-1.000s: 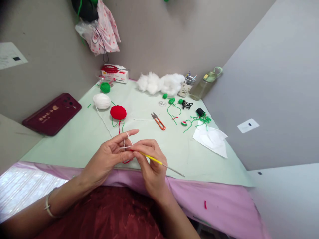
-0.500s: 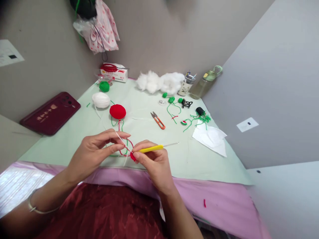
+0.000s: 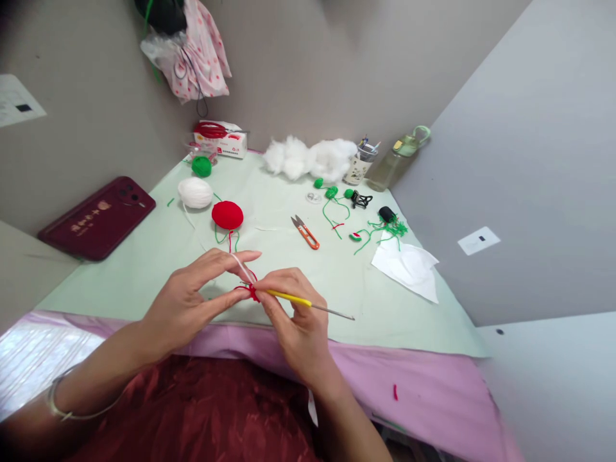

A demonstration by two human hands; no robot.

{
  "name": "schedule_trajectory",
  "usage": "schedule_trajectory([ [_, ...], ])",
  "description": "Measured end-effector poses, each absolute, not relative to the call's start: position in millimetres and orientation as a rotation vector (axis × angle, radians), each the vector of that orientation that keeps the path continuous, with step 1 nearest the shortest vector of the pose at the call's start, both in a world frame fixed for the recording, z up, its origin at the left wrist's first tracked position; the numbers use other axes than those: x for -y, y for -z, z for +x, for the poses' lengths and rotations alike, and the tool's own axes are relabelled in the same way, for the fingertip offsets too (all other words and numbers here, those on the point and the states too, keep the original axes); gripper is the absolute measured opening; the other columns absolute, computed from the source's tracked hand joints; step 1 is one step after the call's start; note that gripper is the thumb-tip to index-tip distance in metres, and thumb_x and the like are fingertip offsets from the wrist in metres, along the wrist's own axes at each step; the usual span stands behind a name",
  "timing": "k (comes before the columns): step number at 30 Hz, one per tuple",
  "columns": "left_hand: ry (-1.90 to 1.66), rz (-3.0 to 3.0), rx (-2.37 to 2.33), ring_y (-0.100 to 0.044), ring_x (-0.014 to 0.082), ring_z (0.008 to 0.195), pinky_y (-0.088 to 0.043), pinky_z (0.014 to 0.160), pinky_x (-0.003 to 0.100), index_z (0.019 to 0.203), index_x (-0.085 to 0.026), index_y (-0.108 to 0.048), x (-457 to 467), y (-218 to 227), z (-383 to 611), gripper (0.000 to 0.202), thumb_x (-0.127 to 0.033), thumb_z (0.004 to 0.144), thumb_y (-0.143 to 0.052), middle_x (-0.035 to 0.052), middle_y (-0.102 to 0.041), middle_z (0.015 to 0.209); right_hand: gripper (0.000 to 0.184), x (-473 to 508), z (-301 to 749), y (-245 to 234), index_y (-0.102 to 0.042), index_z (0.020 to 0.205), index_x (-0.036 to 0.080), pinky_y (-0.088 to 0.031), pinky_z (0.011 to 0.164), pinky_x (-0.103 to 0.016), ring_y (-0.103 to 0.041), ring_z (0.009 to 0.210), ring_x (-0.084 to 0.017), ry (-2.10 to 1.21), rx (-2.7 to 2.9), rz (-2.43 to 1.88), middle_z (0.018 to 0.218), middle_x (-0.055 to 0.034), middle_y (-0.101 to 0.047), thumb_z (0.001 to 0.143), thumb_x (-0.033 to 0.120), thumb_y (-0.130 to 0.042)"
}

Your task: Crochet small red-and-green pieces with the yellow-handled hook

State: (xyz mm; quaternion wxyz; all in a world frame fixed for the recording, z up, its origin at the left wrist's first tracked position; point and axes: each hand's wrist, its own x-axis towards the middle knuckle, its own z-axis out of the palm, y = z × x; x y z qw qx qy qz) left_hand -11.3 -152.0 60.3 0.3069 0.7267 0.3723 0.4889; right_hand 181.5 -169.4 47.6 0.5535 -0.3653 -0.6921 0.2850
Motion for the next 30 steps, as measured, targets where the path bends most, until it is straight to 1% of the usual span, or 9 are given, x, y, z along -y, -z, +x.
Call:
schedule_trajectory([
  [3, -1.365, 2.045, -0.936, -0.071, 0.0188, 0.096, -0.052, 0.096, 0.033, 0.131, -0.025, -0.073, 151.1, -57.8, -10.5, 0.038, -0.012, 0.095, -0.073, -0.0003, -0.080, 0.094, 0.023, 170.5, 180.5, -47.9, -0.077, 0.104, 0.026, -0.056, 0.080, -0.033, -0.069, 0.090, -0.017, -0.664, 1.646, -0.860, 0.095, -0.0025, -0.074, 0.096, 0.007, -0.068],
  [7, -1.365, 2.126, -0.968, -0.071, 0.0164, 0.097, -0.051, 0.098, 0.029, 0.124, -0.021, -0.073, 153.6, -59.4, -11.9, 0.030, -0.009, 0.096, -0.071, 0.0003, -0.080, 0.095, 0.024, 170.2, 180.0, -47.5, -0.076, 0.106, 0.025, -0.057, 0.080, -0.032, -0.069, 0.091, -0.016, -0.616, 1.684, -0.862, 0.095, -0.0027, -0.073, 0.096, 0.005, -0.067],
  [12, -1.193, 2.220, -1.019, -0.072, 0.0163, 0.096, -0.053, 0.094, 0.029, 0.124, -0.017, -0.069, 156.8, -64.0, -18.7, 0.025, -0.011, 0.101, -0.061, 0.0019, -0.075, 0.097, 0.026, 169.2, 181.2, -43.0, -0.074, 0.107, 0.023, -0.058, 0.079, -0.028, -0.070, 0.089, -0.014, -0.413, 1.785, -0.910, 0.094, -0.0029, -0.072, 0.095, 0.001, -0.067],
  [16, -0.989, 2.072, -1.005, -0.072, 0.0162, 0.091, -0.056, 0.090, 0.030, 0.134, -0.019, -0.063, 154.0, -59.3, -22.5, 0.032, -0.014, 0.103, -0.054, 0.0011, -0.070, 0.096, 0.025, 169.6, 182.4, -39.5, -0.073, 0.106, 0.023, -0.058, 0.079, -0.028, -0.070, 0.089, -0.014, -0.428, 1.788, -0.920, 0.095, -0.0029, -0.073, 0.094, 0.001, -0.067],
  [21, -1.000, 1.782, -0.881, -0.071, 0.0127, 0.081, -0.060, 0.080, 0.027, 0.144, -0.025, -0.059, 149.7, -50.9, -17.9, 0.043, -0.015, 0.102, -0.053, 0.0002, -0.063, 0.099, 0.026, 167.8, 180.7, -40.7, -0.074, 0.107, 0.025, -0.058, 0.081, -0.032, -0.070, 0.091, -0.016, -0.533, 1.700, -0.871, 0.096, -0.0025, -0.074, 0.095, 0.003, -0.067],
  [23, -1.004, 1.741, -0.879, -0.071, 0.0124, 0.083, -0.060, 0.081, 0.026, 0.149, -0.024, -0.056, 149.6, -51.5, -16.7, 0.047, -0.016, 0.102, -0.054, 0.0008, -0.065, 0.102, 0.026, 167.6, 179.9, -40.6, -0.075, 0.107, 0.025, -0.058, 0.081, -0.033, -0.069, 0.091, -0.017, -0.556, 1.675, -0.875, 0.096, -0.0024, -0.074, 0.096, 0.003, -0.067],
  [25, -0.998, 1.762, -0.877, -0.070, 0.0122, 0.087, -0.059, 0.087, 0.026, 0.151, -0.023, -0.055, 150.1, -53.9, -17.4, 0.048, -0.016, 0.103, -0.052, 0.0012, -0.068, 0.103, 0.027, 168.3, 179.7, -39.2, -0.075, 0.108, 0.026, -0.058, 0.081, -0.034, -0.069, 0.091, -0.017, -0.562, 1.656, -0.881, 0.096, -0.0026, -0.073, 0.095, 0.003, -0.067],
  [28, -1.002, 1.811, -0.891, -0.069, 0.0119, 0.089, -0.057, 0.090, 0.025, 0.140, -0.022, -0.064, 151.3, -58.2, -20.5, 0.039, -0.016, 0.104, -0.050, 0.0021, -0.070, 0.105, 0.030, 170.2, 180.0, -36.7, -0.076, 0.110, 0.027, -0.058, 0.081, -0.035, -0.069, 0.093, -0.018, -0.561, 1.634, -0.889, 0.097, -0.0027, -0.073, 0.095, 0.003, -0.067],
  [30, -1.007, 1.807, -0.902, -0.069, 0.0121, 0.089, -0.057, 0.088, 0.025, 0.129, -0.021, -0.069, 152.4, -60.7, -22.4, 0.031, -0.016, 0.105, -0.049, 0.0046, -0.072, 0.113, 0.031, 171.3, 180.1, -36.1, -0.076, 0.110, 0.027, -0.057, 0.081, -0.034, -0.069, 0.093, -0.018, -0.552, 1.619, -0.892, 0.098, -0.0025, -0.074, 0.095, 0.002, -0.067],
])
